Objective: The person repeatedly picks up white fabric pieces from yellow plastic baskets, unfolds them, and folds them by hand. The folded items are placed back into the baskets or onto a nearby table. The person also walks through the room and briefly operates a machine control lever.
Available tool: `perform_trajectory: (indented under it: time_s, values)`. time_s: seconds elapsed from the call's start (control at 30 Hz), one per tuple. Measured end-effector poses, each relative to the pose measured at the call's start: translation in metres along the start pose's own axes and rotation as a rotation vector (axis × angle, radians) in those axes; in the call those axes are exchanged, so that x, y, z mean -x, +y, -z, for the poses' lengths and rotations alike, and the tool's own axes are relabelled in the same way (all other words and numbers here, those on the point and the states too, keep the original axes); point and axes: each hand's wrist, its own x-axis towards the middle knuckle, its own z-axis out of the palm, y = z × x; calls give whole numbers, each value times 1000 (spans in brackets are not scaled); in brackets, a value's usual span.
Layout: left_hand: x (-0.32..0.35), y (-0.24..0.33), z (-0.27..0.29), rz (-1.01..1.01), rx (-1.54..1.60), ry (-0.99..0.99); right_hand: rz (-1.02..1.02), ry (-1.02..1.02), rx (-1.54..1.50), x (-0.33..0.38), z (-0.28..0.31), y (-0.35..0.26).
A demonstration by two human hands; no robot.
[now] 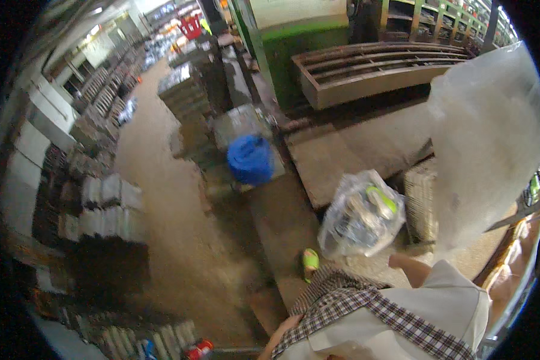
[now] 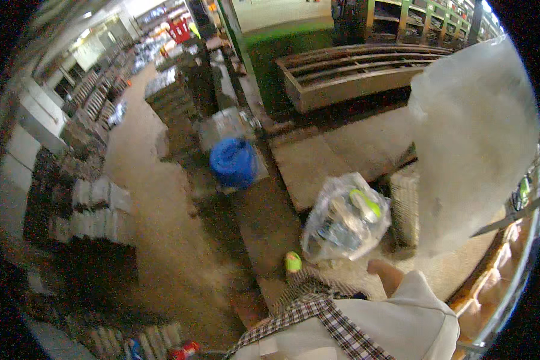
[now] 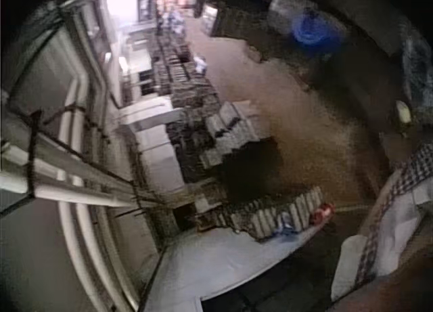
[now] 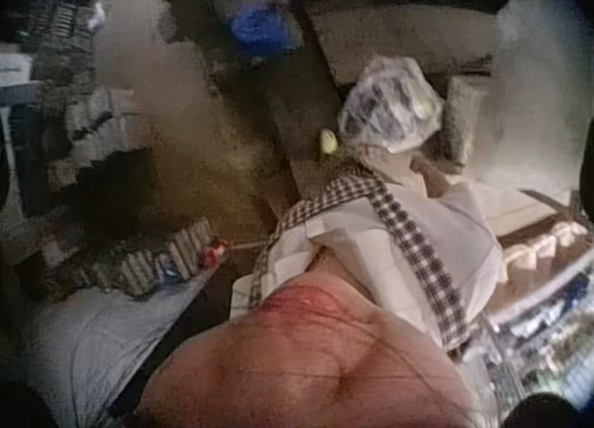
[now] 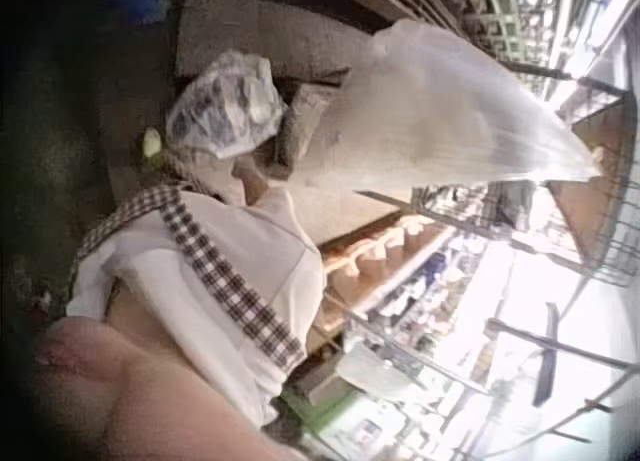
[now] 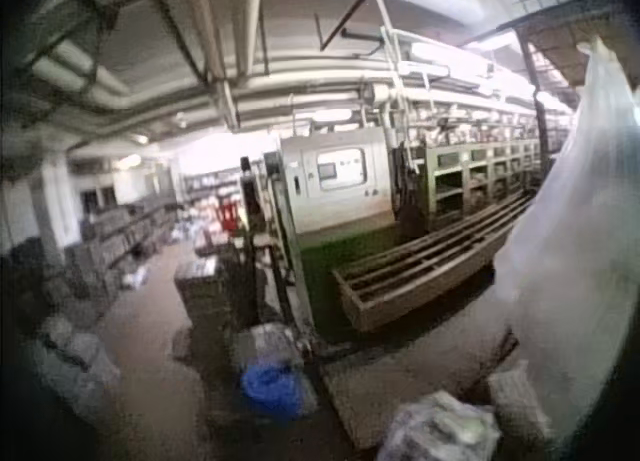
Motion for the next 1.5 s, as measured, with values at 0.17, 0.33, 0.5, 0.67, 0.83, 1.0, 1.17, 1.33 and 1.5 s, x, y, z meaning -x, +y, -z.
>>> perform_trajectory:
  time_s: [0.17, 0.33, 0.5, 0.67, 0.83, 1.0, 1.17, 1.33, 1.5]
  values:
    - [-12, 7, 129, 105, -10, -104, 150, -291, -295, -80, 111, -101]
    - [-60, 19, 250, 176, -54, -160, 723, 541, -386, -116, 288, -190]
    - [-148, 92, 403, 313, -357, -217, 197, 340, -676, -127, 400, -186]
    - [-148, 232, 551, -146, -738, 288, -167, 324, -539, -147, 384, -117]
    - [-186, 377, 652, -310, -876, 317, -418, 261, -698, -131, 359, -68]
    - [-254, 463, 685, -255, -991, 93, -567, 240, -942, -127, 368, -54]
    - [-345, 563, 669, -334, -1149, -353, -725, 389, -1063, -183, 388, 1]
    - [-427, 725, 631, -410, -1210, -323, -654, 525, -1189, -232, 479, 130]
    - [-465, 871, 611, -606, -1255, -279, -387, 747, -1234, -216, 621, 246]
